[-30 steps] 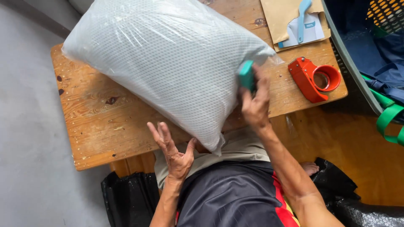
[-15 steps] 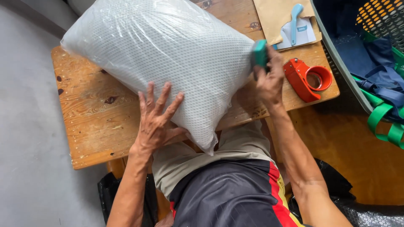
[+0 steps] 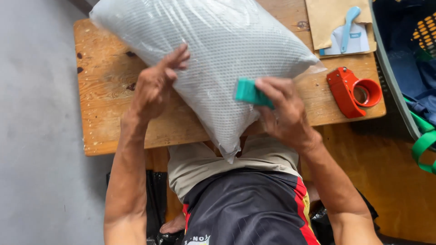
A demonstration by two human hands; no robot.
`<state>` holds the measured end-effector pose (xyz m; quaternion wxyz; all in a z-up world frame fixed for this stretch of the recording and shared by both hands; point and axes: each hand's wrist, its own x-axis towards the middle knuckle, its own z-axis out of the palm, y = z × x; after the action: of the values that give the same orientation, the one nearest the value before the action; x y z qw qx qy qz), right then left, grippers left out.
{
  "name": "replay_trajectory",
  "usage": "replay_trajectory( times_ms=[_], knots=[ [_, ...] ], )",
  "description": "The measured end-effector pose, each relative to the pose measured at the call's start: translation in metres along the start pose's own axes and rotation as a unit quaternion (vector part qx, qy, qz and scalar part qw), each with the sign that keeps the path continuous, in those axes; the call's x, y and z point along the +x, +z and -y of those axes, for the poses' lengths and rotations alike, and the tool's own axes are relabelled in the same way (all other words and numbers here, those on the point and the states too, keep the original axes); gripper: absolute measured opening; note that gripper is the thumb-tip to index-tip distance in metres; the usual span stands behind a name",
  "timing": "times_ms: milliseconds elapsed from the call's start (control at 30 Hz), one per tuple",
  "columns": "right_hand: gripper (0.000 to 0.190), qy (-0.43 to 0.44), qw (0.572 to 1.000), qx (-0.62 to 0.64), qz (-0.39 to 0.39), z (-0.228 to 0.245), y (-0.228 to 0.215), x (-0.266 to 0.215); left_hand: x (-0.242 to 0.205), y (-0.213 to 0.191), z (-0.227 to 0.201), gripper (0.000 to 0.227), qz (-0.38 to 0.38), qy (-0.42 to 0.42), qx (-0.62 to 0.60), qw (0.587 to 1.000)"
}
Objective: Brushing the surface of a plastic-wrapped pillow using a small hand brush.
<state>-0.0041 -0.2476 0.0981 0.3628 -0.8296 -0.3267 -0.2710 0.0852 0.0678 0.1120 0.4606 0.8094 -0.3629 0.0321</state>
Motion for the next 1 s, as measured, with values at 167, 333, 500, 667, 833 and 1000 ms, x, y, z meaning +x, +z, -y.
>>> replay_trajectory(
  times_ms=[167, 333, 500, 667, 833, 1000],
  knots=[
    [0.036, -0.123, 0.971, -0.175, 0.11, -0.009, 0.043, 0.089, 0.059, -0.019, 0.021, 0.12, -0.064, -0.149, -0.173, 0.971],
    [0.021, -0.235, 0.921, -0.294, 0.095, -0.004, 0.123, 0.107, 0.092, -0.021, 0.072, 0.116, -0.007, -0.195, -0.288, 0.938],
    [0.013, -0.199, 0.85, -0.33, 0.359, 0.043, 0.12, 0.059, 0.082, -0.006, 0.045, 0.087, -0.05, -0.148, -0.1, 0.983],
    [0.018, -0.198, 0.823, -0.305, 0.437, 0.071, 0.069, -0.019, 0.064, 0.016, 0.075, 0.059, -0.077, -0.045, -0.118, 0.989],
    [0.038, -0.153, 0.87, -0.119, 0.453, 0.055, 0.006, 0.023, 0.072, 0.025, 0.07, 0.05, -0.109, 0.022, -0.009, 0.994],
    [0.037, -0.06, 0.955, -0.266, 0.119, -0.047, 0.029, 0.102, 0.07, 0.019, 0.05, 0.116, -0.125, -0.144, -0.232, 0.954]
  ],
)
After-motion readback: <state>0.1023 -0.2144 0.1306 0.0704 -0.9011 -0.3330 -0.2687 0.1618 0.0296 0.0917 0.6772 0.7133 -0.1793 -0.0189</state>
